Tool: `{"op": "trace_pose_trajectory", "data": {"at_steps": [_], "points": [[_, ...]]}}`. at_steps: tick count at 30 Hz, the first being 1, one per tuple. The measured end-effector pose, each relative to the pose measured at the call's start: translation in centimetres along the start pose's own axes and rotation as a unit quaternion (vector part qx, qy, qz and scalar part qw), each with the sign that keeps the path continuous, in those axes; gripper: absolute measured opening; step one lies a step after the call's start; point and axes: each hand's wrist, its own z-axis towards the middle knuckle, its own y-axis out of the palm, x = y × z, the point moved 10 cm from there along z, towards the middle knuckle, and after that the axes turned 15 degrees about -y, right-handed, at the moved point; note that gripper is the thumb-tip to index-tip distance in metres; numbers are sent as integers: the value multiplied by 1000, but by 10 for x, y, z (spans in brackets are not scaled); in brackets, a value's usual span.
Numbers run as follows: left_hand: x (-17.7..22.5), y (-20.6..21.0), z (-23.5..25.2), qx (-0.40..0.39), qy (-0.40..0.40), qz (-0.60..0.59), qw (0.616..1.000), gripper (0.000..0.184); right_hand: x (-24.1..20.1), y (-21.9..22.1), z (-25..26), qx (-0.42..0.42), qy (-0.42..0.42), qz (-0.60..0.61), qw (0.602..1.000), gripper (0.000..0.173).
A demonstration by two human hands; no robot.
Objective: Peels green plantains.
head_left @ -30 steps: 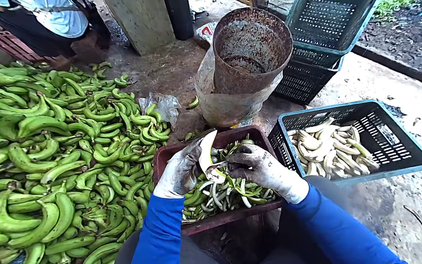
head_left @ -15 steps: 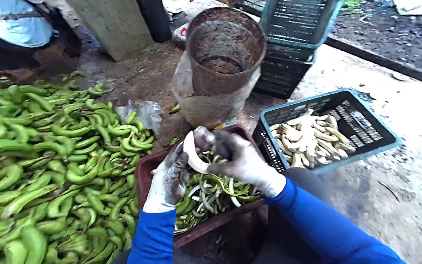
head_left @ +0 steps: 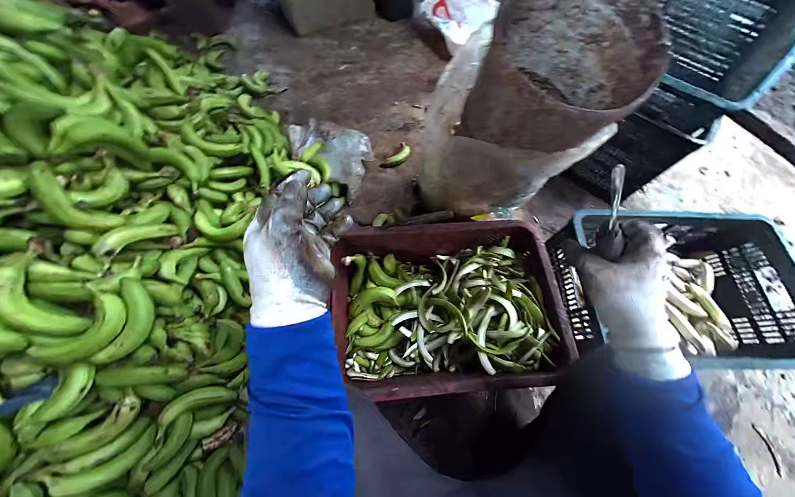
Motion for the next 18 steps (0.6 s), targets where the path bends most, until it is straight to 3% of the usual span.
{"op": "trace_pose_trajectory", "data": {"at_steps": [2,3,7,10,14,18], "points": [[4,-12,5,16,8,-9,1000,28,-36,69,-25,-79,2,201,976,43],[3,-15,8,24,2,-11,1000,28,-50,112,-40,-146,5,236,961,40],[0,-24,19,39,-13,-4,999,32,-67,291,-98,-404,-36,112,907,46],[-1,-23,21,46,-18,16,999,33,-70,384,-134,-496,-131,-38,857,58],[-15,-10,26,13,-67,70,995,32,-59,396,-148,-497,-90,-112,856,56],[-15,3,24,5,-62,149,987,33,-38,335,-110,-467,-9,-16,884,56]]}}
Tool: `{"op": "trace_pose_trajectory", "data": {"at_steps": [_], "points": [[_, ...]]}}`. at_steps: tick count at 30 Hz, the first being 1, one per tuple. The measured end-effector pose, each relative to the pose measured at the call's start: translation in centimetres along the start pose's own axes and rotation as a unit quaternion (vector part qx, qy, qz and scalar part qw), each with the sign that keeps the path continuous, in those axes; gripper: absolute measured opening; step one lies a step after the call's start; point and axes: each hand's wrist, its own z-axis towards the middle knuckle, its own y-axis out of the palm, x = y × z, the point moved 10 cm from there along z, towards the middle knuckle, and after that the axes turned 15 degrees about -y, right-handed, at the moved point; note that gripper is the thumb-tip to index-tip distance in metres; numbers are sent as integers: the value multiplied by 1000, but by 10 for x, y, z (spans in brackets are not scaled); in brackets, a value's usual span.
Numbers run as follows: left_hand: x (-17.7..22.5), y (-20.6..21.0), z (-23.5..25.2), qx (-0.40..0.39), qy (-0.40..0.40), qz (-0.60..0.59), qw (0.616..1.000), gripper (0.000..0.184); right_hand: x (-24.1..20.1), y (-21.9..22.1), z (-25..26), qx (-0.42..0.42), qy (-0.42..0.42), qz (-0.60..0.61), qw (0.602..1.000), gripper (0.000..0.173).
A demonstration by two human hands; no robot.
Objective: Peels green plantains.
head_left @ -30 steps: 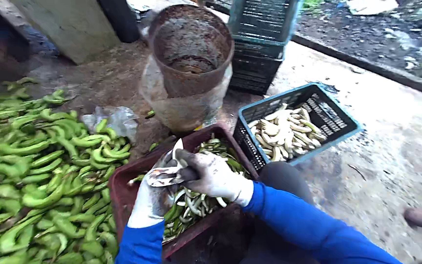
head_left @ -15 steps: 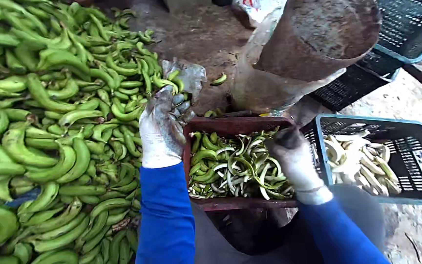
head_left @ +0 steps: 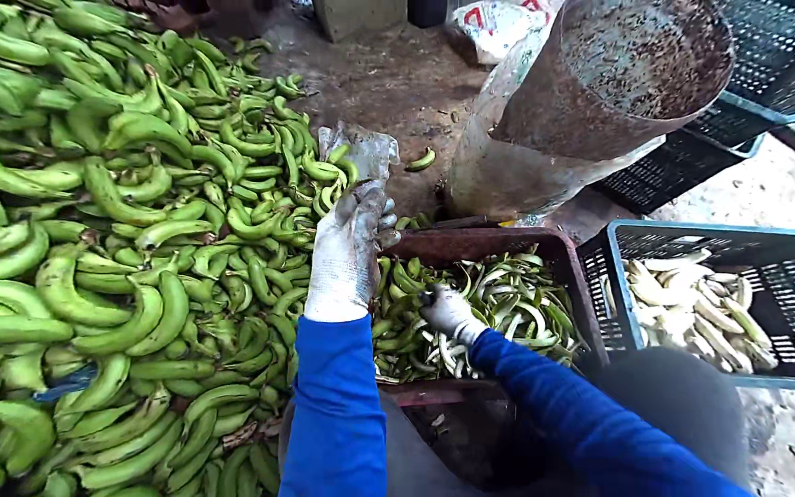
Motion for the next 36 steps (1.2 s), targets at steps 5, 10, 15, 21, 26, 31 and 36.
{"op": "trace_pose_trajectory", "data": {"at_steps": [5,10,15,21,26,31,36], "points": [[-14,35,-24,-116,31,115,986,48,35,-117,-67,65,8,270,961,33],[-48,100,-31,-229,67,284,929,59,24,-165,-128,82,-51,574,813,27],[-77,152,-53,-355,33,116,927,66,-8,-154,-136,-25,-128,650,748,32],[-54,127,-40,-159,151,148,964,63,32,-210,-135,233,-116,445,857,37],[-39,122,-48,-68,220,272,934,69,12,-209,-151,225,-182,225,930,34],[-45,130,-59,-75,236,255,935,68,-8,-186,-145,175,-204,199,942,30],[-27,110,-57,-107,204,57,971,67,15,-147,-123,61,-129,200,969,45]]}}
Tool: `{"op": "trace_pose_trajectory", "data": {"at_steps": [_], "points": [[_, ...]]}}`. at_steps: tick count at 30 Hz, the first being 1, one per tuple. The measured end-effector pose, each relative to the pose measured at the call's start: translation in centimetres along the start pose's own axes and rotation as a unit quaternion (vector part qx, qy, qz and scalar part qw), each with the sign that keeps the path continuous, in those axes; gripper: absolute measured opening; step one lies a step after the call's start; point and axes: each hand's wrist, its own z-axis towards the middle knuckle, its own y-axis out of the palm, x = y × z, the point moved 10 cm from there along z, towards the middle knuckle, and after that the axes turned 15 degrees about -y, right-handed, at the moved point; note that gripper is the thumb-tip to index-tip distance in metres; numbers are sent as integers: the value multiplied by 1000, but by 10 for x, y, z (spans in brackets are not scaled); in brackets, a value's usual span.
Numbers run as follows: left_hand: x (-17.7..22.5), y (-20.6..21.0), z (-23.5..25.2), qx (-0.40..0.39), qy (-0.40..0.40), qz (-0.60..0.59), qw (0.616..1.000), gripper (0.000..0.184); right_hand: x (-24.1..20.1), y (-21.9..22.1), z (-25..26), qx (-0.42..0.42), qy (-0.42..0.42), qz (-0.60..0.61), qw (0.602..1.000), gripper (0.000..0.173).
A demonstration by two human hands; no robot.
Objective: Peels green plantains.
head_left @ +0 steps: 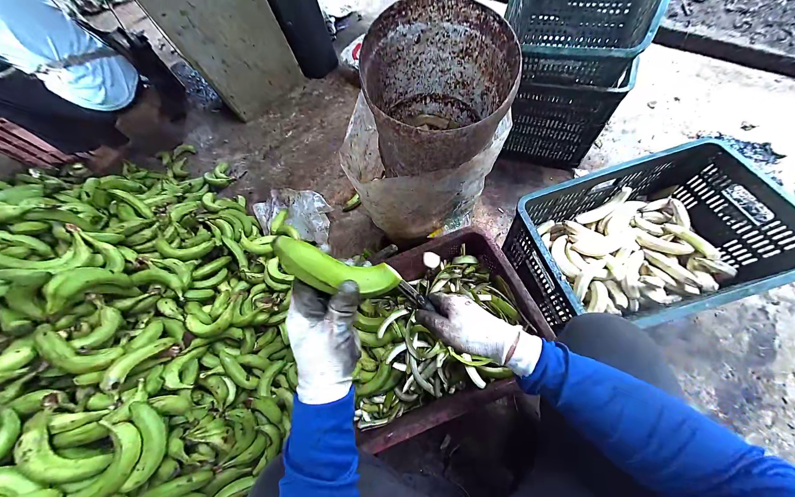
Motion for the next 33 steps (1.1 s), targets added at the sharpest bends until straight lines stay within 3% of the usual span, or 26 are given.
{"op": "trace_pose_trajectory", "data": {"at_steps": [2,4,7,10,13,16,20,23,25,28,33], "points": [[-3,-11,6,-36,-38,-85,995,55,-18,-10,-1,49,-60,-13,997,49],[-22,-22,8,-13,-98,-151,984,38,-44,-21,-3,92,-150,-63,982,44],[-49,-24,5,43,-205,-169,963,40,-74,-19,-10,107,-274,-139,946,43],[-58,-13,2,50,-252,-157,954,45,-89,-5,-18,70,-322,-184,926,45],[-57,5,-7,-15,-256,-145,956,48,-89,-1,-16,56,-319,-205,924,45],[-55,18,-11,-60,-239,-129,960,44,-86,-13,-11,102,-302,-232,919,42],[-57,22,-12,-48,-232,-100,966,44,-54,-72,3,250,-163,-245,922,42],[-57,21,-11,-69,-247,-147,955,51,-34,-110,0,274,-75,-185,941,47],[-57,15,-4,-83,-249,-164,951,53,-43,-105,-6,259,-101,-136,951,42],[-57,4,4,-65,-241,-168,954,43,-59,-62,-14,188,-178,-69,963,36],[-50,-2,1,-10,-198,-149,969,40,-78,-8,-17,74,-259,-121,955,40]]}}
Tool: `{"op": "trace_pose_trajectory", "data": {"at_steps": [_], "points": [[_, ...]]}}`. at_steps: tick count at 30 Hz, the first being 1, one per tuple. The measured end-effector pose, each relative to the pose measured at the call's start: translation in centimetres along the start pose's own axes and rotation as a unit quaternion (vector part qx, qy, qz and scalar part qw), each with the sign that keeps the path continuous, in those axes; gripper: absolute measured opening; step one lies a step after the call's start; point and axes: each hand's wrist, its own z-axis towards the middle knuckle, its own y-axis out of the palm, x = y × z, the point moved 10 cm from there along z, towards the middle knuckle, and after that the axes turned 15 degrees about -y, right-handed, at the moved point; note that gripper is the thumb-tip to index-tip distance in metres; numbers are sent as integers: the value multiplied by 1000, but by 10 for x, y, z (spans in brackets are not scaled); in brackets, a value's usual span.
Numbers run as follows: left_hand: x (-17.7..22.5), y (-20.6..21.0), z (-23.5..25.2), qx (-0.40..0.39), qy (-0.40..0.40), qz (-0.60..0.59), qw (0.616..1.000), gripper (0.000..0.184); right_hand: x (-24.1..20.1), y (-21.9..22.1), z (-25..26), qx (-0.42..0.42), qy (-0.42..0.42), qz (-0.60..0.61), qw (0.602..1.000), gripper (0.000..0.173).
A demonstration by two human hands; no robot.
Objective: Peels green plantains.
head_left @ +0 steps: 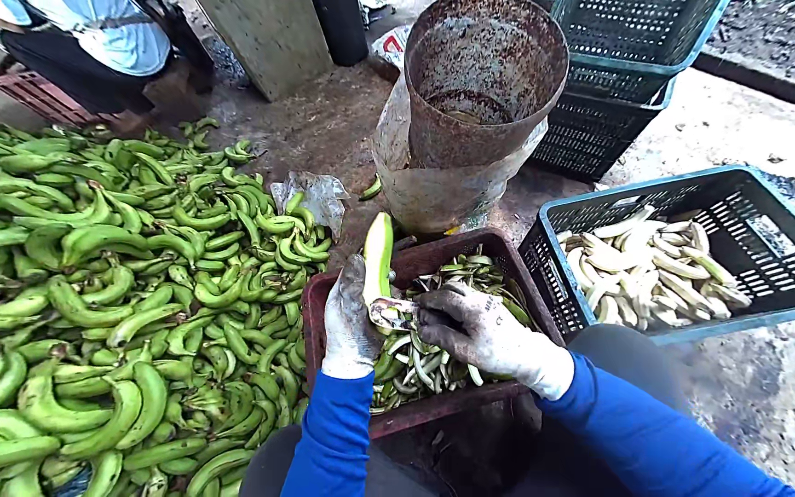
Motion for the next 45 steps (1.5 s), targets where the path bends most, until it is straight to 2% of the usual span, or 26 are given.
{"op": "trace_pose_trajectory", "data": {"at_steps": [2,4,7,11,12,14,17,19,20,22,23,26,29,31,33,36,38,40,42,43,45], "points": [[-1,1,-3,-11,29,47,998,40,5,5,1,-8,2,-10,1000,41],[-6,9,-5,-23,30,57,998,37,11,-3,5,30,-10,-47,998,38],[-21,20,-6,-54,-34,38,997,40,24,-41,12,134,-5,-128,983,36],[-38,21,-4,-108,-119,31,987,48,63,-89,3,208,134,-123,961,41],[-39,20,-3,-113,-135,13,984,46,66,-94,0,206,154,-112,960,42],[-35,16,1,-72,-142,-12,987,39,60,-90,-2,197,159,-84,964,41],[-18,0,8,25,-57,-2,998,39,39,-53,-4,156,133,-16,979,39],[-9,-11,9,77,0,2,997,40,20,-22,-5,101,88,23,991,39],[-8,-14,9,89,4,-16,996,40,11,-7,-5,65,64,30,995,39],[-11,-12,8,62,-17,-46,997,41,1,10,-5,23,34,13,999,41],[-13,-7,7,26,-33,-37,998,39,2,8,-3,28,28,-3,999,40],[-34,20,0,-107,-133,32,985,33,20,-28,9,108,33,-80,990,33],[-59,34,-2,-188,-225,32,955,40,51,-66,14,164,107,-119,974,37],[-57,36,0,-197,-204,8,959,47,60,-73,9,176,150,-100,968,42],[-44,29,4,-145,-144,-17,979,43,50,-66,4,170,153,-75,971,43],[-24,8,10,-33,-67,-104,992,29,29,-36,-6,134,121,-43,983,47],[-16,-4,15,-16,-35,-169,985,30,17,-18,-9,98,89,-50,990,47],[-12,-13,18,-12,-17,-183,983,31,10,-8,-8,71,66,-73,993,45],[-10,-11,14,-21,-20,-131,991,33,11,-8,-3,62,49,-74,994,43],[-10,-4,9,-39,-32,-91,995,34,13,-11,0,65,42,-68,995,42],[-16,17,-3,-125,-86,6,988,33,26,-24,8,85,56,-46,994,39]]}}
